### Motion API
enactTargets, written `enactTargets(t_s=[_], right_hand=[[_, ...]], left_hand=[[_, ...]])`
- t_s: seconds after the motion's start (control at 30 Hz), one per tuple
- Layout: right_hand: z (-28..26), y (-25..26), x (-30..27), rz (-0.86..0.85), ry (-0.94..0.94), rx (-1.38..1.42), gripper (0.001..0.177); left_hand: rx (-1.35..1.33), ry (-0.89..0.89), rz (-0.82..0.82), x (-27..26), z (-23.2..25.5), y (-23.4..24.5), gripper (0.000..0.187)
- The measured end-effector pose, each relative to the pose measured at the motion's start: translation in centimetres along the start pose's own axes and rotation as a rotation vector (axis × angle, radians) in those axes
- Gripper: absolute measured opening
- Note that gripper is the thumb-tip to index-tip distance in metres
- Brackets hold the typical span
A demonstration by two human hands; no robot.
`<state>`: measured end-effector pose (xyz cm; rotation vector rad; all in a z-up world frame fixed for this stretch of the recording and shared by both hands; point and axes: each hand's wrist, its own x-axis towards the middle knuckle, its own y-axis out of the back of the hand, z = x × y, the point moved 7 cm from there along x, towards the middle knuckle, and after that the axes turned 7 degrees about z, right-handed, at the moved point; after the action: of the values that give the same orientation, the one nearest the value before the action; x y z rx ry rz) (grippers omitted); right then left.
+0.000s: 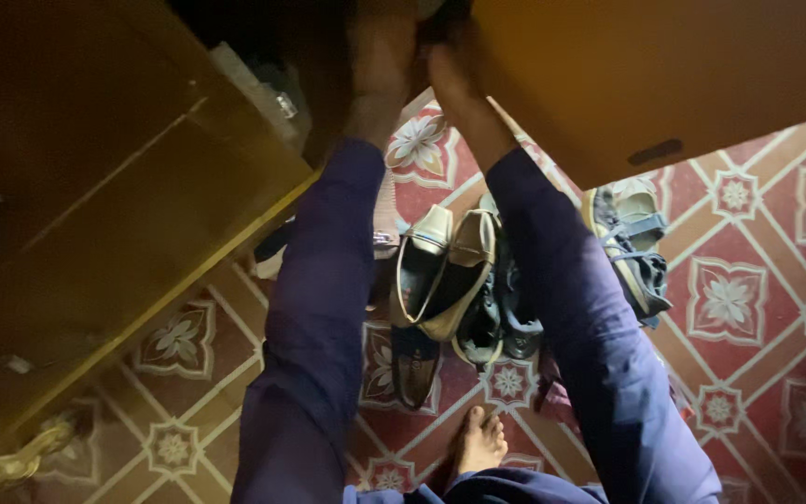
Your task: The person sits on the floor and wipes a blue slip-on shoe with a cloth, cleaning the sole and upper surfaces. The person handles multiple shoes from a pile, selecting one to clean while others remain on the floor.
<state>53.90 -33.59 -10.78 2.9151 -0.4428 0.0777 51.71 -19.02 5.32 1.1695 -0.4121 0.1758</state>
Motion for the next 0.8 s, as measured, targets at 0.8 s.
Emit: enactTargets(t_s=[0.8], right_hand=[[-8.0,-3.7,-5.5,-0.148,-0.521,1.173,0.046]], left_hand=[[-0.076,-0.073,0.232,-2.0,-0.2,4.7,0.065]])
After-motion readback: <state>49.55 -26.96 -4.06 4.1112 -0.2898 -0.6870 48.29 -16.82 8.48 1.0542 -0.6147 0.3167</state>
